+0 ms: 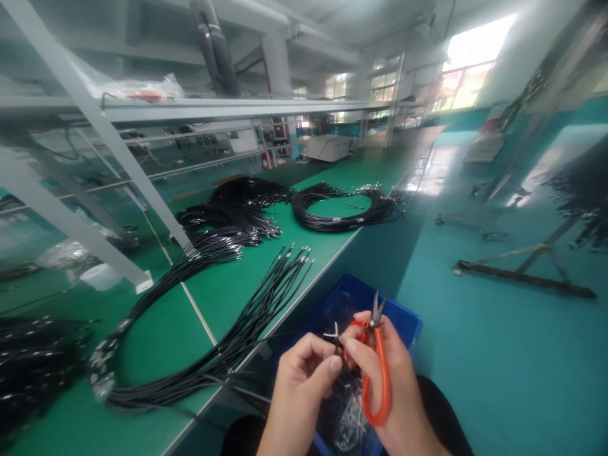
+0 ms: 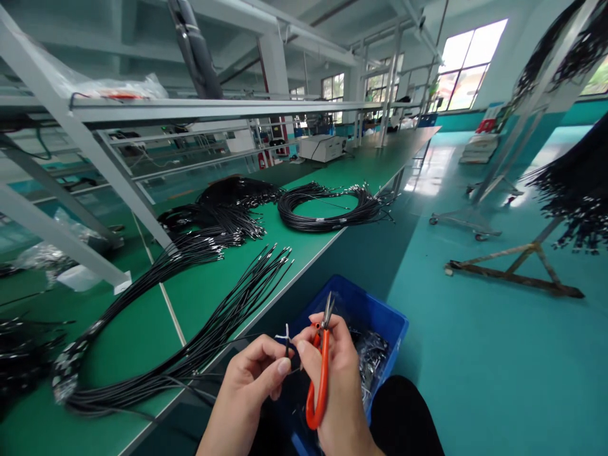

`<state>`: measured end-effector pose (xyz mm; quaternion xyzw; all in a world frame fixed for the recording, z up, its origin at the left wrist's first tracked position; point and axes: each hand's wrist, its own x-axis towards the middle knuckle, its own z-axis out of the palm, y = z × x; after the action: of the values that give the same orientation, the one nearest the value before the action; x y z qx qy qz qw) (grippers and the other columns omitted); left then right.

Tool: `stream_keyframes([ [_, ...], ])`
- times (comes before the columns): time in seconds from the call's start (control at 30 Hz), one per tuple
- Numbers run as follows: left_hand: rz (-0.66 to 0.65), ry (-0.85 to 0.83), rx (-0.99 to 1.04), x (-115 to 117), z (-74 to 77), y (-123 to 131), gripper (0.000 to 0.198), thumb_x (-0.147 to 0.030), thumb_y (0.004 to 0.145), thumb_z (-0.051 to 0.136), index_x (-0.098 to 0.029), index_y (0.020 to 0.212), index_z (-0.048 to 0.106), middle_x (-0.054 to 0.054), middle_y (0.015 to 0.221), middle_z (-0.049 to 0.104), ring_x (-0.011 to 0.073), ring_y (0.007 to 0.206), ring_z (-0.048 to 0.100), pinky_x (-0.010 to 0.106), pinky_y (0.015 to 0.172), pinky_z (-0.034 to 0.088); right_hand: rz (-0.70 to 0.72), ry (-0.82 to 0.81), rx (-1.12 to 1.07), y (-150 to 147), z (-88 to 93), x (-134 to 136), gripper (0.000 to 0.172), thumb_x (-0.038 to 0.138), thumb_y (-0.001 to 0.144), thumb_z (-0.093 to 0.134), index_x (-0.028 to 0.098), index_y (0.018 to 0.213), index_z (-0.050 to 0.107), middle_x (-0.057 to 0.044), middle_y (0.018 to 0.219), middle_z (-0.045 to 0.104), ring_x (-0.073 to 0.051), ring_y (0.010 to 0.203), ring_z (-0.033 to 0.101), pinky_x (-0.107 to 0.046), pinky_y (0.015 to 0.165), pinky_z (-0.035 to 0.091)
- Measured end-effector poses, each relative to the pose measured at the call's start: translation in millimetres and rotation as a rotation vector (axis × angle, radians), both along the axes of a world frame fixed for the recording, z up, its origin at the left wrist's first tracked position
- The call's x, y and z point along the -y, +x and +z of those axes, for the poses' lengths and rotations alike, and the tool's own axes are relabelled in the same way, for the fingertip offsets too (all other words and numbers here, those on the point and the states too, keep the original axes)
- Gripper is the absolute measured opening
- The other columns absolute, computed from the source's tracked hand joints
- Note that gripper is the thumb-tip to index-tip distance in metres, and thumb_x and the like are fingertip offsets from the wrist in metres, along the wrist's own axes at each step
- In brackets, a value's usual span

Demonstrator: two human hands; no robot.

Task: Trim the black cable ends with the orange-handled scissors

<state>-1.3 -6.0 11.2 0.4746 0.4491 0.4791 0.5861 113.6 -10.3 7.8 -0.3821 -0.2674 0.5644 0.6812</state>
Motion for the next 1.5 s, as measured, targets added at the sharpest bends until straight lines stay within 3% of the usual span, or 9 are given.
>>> stream_keyframes([
  [0.2,-0.018,0.009,-0.042,-1,2.5,0,0.024,-0.031,0.071,0.070,-0.013,0.064,0.056,-0.005,0.051,0.046,0.0057,0.045,0.035,0.017,0.045,0.026,-0.195,0.135,0.439,3,-2.9,1,0.025,0.019,0.072,0.065,0.026,0.094,0.055,-0.001,0.087,0.065,-0.018,0.082,0.060,-0.032,0.075,0.047],
  [0.4,-0.020,0.021,-0.055,1,6.6,2,0.019,-0.027,0.071,0.070,-0.013,0.063,0.059,-0.003,0.056,0.052,0.0070,0.049,0.039,0.018,0.048,0.030,-0.271,0.341,0.833,4,-10.6,-1,0.027,0.011,0.077,0.058,0.029,0.097,0.053,-0.001,0.088,0.058,-0.020,0.087,0.058,-0.033,0.075,0.046],
  [0.53,0.020,0.043,-0.059,2,4.9,2,0.018,-0.028,0.072,0.069,-0.014,0.064,0.059,-0.003,0.056,0.052,0.0073,0.048,0.040,0.018,0.047,0.031,-0.293,0.390,0.953,4,-13.7,0,0.026,0.010,0.079,0.056,0.028,0.098,0.051,-0.001,0.085,0.055,-0.020,0.080,0.058,-0.034,0.071,0.046],
  [0.63,0.081,0.042,-0.088,3,5.5,3,0.017,-0.028,0.071,0.069,-0.015,0.065,0.059,-0.004,0.056,0.051,0.0075,0.048,0.039,0.018,0.047,0.031,-0.309,0.289,0.928,6,-13.8,1,0.024,0.015,0.079,0.057,0.027,0.098,0.051,-0.002,0.087,0.058,-0.021,0.081,0.059,-0.035,0.072,0.047],
  [0.73,0.098,0.045,-0.143,4,7.4,5,0.016,-0.026,0.070,0.069,-0.015,0.064,0.059,-0.004,0.056,0.050,0.0078,0.050,0.038,0.018,0.047,0.030,-0.231,0.156,0.729,9,-6.1,0,0.023,0.019,0.079,0.058,0.027,0.100,0.050,-0.003,0.090,0.062,-0.021,0.084,0.061,-0.037,0.077,0.048],
  [0.9,0.099,0.079,-0.217,5,9.4,8,0.015,-0.023,0.071,0.067,-0.015,0.062,0.058,-0.003,0.057,0.049,0.0091,0.053,0.038,0.019,0.050,0.031,-0.091,0.100,0.466,12,13.8,-6,0.023,0.022,0.075,0.064,0.026,0.095,0.051,-0.001,0.084,0.066,-0.018,0.082,0.062,-0.032,0.075,0.051],
  [1.07,0.091,0.103,-0.230,4,8.9,9,0.015,-0.022,0.071,0.066,-0.015,0.061,0.059,-0.002,0.057,0.051,0.0112,0.055,0.041,0.021,0.052,0.034,-0.106,0.049,0.372,8,16.3,-10,0.025,0.025,0.069,0.070,0.024,0.090,0.056,0.000,0.072,0.066,-0.018,0.071,0.064,-0.031,0.068,0.053],
  [1.3,0.112,0.121,-0.254,5,7.2,9,0.014,-0.022,0.072,0.066,-0.015,0.062,0.059,-0.001,0.060,0.053,0.0119,0.057,0.044,0.021,0.054,0.036,-0.153,0.022,0.387,3,12.2,-8,0.023,0.023,0.069,0.067,0.026,0.088,0.055,0.004,0.068,0.063,-0.016,0.067,0.062,-0.027,0.065,0.052],
  [1.5,0.087,0.030,-0.086,2,7.1,4,0.018,-0.025,0.070,0.069,-0.014,0.063,0.057,-0.003,0.057,0.052,0.0069,0.049,0.036,0.018,0.047,0.029,-0.195,0.020,0.681,7,-14.4,-4,0.022,0.022,0.074,0.061,0.026,0.096,0.054,-0.001,0.081,0.065,-0.020,0.077,0.064,-0.033,0.070,0.050],
])
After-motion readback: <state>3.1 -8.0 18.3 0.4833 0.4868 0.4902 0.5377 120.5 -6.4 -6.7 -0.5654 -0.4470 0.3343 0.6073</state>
